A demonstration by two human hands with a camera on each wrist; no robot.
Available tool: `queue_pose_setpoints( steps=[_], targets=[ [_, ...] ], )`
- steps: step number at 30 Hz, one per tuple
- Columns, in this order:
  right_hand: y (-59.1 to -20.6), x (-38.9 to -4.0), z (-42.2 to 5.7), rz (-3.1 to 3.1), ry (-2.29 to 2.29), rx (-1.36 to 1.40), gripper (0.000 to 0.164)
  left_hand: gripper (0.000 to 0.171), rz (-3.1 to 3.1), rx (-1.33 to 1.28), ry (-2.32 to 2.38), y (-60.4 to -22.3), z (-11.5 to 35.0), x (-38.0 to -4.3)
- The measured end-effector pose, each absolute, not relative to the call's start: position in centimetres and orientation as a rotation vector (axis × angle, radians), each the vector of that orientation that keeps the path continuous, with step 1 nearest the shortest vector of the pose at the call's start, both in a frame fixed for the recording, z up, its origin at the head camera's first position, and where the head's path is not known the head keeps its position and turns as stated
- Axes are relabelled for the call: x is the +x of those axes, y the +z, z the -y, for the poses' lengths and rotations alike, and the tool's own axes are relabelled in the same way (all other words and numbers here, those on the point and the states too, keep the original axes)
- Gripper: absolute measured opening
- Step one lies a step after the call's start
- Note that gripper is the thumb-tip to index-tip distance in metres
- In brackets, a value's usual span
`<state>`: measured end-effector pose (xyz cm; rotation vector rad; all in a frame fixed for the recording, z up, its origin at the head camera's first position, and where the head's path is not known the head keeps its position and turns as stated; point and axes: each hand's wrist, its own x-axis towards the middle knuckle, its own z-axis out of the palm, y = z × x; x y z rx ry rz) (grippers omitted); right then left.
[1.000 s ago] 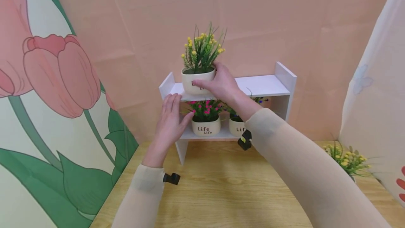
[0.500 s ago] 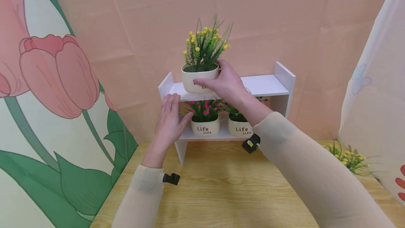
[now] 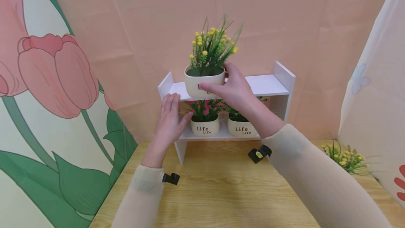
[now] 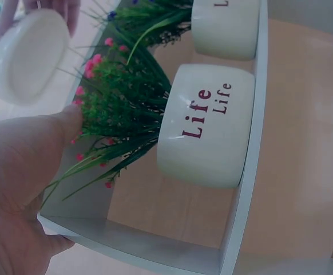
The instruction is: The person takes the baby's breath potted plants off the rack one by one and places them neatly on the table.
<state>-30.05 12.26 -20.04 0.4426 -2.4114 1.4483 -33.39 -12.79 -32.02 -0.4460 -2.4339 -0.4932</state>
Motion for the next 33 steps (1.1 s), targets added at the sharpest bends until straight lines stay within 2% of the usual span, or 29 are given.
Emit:
queue_pose_setpoints(
  steps=[25, 33],
  targets=[
    [-23.5, -24.7, -14.8, 2.442, 1.436, 0.371, 0.098, 0.084, 2.44, -0.443, -0.502, -32.0, 12.9, -33.4],
    [-25.0, -23.2, -15.4, 2.468, 1.335, 0.368, 0.104, 0.084, 2.438, -0.447, -0.498, -32.0, 12.9, -33.5]
  ],
)
